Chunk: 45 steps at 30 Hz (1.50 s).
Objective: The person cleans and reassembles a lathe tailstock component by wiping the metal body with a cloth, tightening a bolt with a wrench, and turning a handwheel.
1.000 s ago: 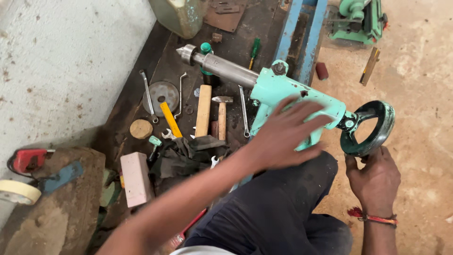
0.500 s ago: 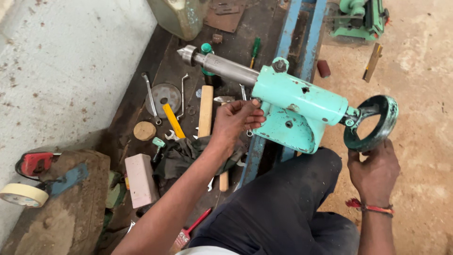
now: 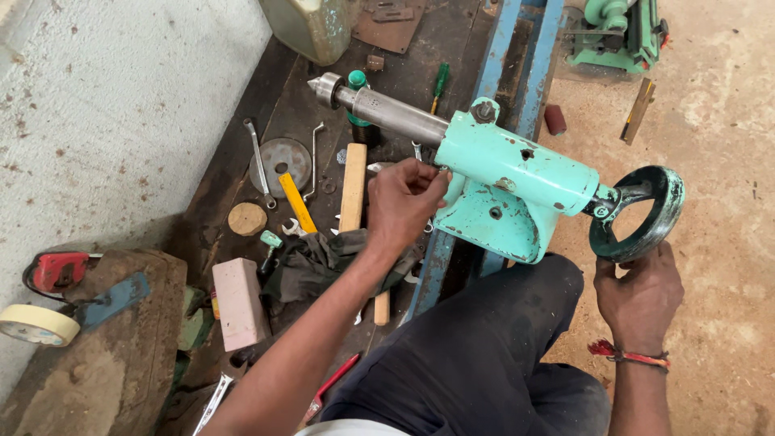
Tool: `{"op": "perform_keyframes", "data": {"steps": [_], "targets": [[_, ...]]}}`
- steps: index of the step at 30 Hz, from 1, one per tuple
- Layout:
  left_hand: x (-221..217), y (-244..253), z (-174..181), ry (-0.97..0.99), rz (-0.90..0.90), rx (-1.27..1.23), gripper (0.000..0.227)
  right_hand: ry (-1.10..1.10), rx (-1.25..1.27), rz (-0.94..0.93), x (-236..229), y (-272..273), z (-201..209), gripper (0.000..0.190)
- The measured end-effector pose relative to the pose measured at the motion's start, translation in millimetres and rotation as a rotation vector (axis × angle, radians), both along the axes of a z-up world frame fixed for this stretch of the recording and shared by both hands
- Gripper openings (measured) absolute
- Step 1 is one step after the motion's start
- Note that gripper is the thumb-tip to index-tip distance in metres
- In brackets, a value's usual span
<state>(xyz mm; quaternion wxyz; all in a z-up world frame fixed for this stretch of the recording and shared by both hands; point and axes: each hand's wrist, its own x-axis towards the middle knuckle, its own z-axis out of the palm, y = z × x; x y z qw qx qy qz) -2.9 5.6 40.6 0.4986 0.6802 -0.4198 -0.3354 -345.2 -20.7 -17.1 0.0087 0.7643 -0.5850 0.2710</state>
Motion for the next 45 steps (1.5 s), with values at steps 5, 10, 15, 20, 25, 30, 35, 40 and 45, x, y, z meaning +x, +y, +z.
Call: {"op": "perform_keyframes", "data": {"steps": [5, 10, 15, 20, 25, 30, 35, 40, 45], "targets": [[-13, 13, 39, -0.656, -0.052, -0.111, 0.029, 0.045, 0.063, -0.034, 4, 2, 18, 0.02], [-53, -25, 40, -0.925, -0.355, -0.649, 0.073, 0.318, 0.035, -0.068, 6, 14, 57, 0.031], [-87, -88, 27, -1.177, -0.621, -0.396, 0.071, 0.479, 0.124, -0.183, -9, -4, 33, 0.039], [-91, -103, -3, -1.073, -0.624, -0.466, 0.046, 0.354, 0.134, -0.047, -70, -90, -56, 0.039], [-90, -105, 0, -1.085, -0.645, -0.468, 0.042, 0.332, 0.189, -0.066, -109, -159, -33, 0.032], [-93, -100, -3, -1.068, -0.595, -0.475, 0.036, 0.278, 0.192, -0.097, -88, -38, -12, 0.028], [-93, -100, 1, -1.031, -0.622, -0.473, 0.038, 0.457, -0.074, -0.137, -47, -62, -50, 0.029], [-91, -102, 5, -1.038, -0.677, -0.444, 0.045, 0.153, 0.256, -0.246, -68, -118, -2, 0.031], [-91, -99, -1, -1.014, -0.638, -0.461, 0.046, 0.354, 0.165, -0.149, -52, -26, -6, 0.029]]}}
